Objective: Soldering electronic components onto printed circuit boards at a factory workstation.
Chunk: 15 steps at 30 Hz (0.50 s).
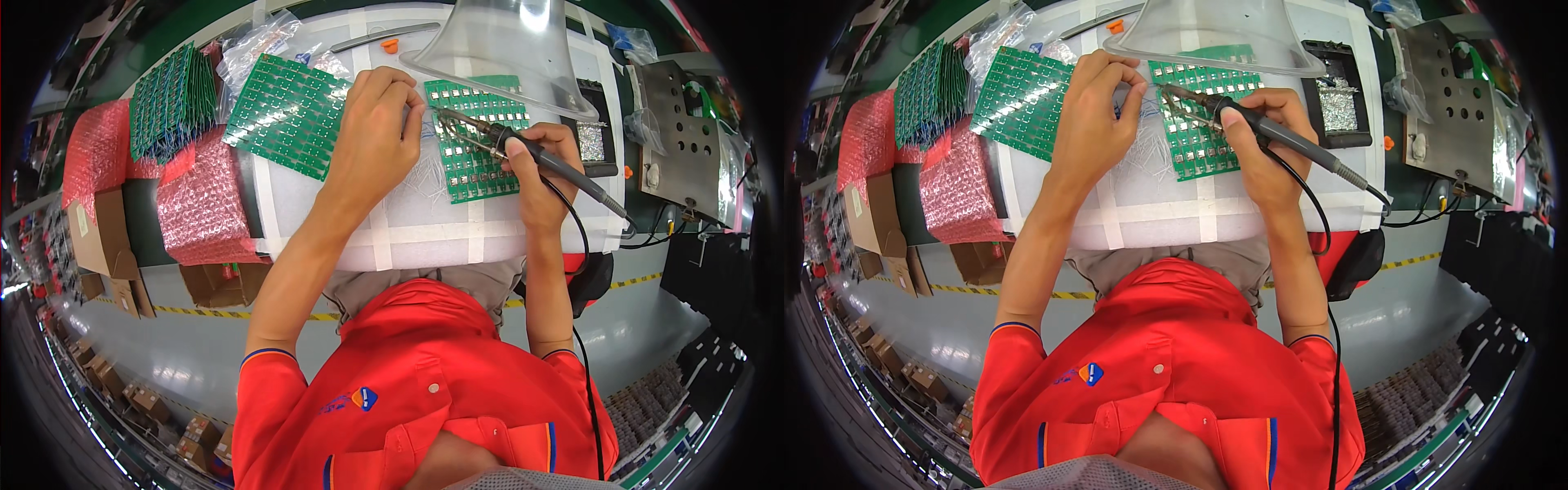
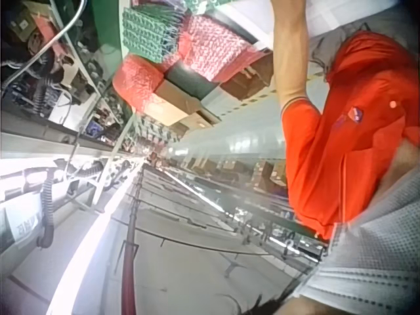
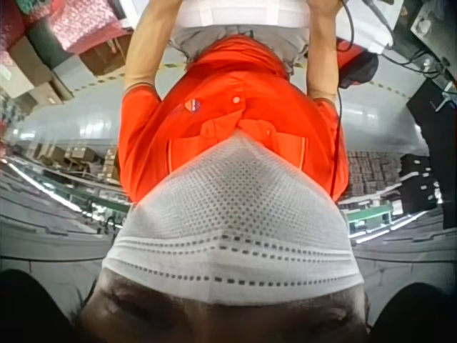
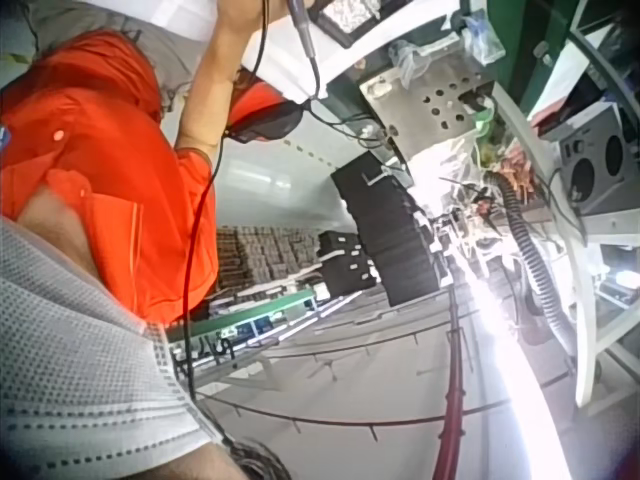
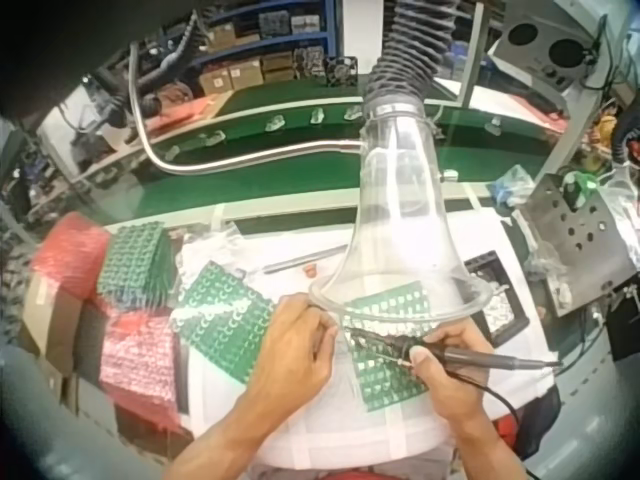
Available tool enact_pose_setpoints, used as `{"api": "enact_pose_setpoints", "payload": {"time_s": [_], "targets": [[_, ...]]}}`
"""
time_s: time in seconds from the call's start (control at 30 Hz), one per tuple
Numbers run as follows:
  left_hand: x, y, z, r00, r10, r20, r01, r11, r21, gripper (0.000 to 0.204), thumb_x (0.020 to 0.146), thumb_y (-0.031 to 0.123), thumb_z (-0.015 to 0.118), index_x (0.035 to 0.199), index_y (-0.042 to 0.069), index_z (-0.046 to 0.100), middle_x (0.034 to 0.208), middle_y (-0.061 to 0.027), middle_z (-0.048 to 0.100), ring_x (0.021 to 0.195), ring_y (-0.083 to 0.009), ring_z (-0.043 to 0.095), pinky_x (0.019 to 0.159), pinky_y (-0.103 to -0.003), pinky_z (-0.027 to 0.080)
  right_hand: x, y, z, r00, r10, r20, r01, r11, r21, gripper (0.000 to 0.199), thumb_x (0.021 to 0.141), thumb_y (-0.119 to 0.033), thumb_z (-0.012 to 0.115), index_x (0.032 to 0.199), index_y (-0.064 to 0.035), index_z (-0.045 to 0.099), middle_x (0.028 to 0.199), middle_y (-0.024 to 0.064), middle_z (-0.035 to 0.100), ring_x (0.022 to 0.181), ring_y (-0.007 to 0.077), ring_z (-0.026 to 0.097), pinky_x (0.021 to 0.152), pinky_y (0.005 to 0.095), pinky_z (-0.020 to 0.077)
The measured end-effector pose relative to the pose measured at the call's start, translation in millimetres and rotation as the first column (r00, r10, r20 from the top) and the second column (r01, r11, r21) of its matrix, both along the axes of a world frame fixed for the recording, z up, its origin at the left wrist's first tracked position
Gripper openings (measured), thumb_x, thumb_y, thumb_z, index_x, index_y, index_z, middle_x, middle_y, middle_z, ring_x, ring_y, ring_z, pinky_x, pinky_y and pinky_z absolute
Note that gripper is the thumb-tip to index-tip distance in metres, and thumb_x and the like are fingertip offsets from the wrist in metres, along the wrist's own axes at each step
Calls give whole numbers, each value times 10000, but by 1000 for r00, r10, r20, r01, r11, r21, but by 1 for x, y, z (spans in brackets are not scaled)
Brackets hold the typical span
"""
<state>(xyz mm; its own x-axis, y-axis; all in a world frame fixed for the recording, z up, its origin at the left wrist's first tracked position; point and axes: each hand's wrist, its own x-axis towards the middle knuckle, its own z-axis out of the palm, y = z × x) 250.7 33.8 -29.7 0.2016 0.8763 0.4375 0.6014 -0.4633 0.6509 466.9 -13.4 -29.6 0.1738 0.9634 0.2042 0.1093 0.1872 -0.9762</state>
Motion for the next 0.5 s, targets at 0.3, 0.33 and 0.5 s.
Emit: {"api": "enact_pose_setpoints", "payload": {"time_s": [0.3,0.33,0.5], "targets": [[0,0,1,1000,-3,-5,3,1000,-7,91,863,-6,735,903,-15,654,1085,-123,666,1065,-334,607,919,-406,490,2,-3,0,999,-30,-38,31,999,17,227,924,-31,750,1084,-12,591,867,72,673,665,111,655,629,226,519],[0,0,1,1000,-3,-8,3,1000,-10,91,863,-6,735,904,-15,654,1087,-124,666,1068,-334,606,919,-406,490,2,-3,0,999,-33,-37,33,999,15,229,924,-34,751,1085,-13,590,866,72,671,664,112,654,627,226,518],[-1,1,1,999,-9,45,7,999,39,96,846,0,750,896,-3,669,1009,-115,677,1003,-325,625,883,-412,500,-1,-3,-1,994,-55,-98,61,997,55,222,930,-4,754,1068,7,581,832,54,667,691,65,619,608,197,475]]}}
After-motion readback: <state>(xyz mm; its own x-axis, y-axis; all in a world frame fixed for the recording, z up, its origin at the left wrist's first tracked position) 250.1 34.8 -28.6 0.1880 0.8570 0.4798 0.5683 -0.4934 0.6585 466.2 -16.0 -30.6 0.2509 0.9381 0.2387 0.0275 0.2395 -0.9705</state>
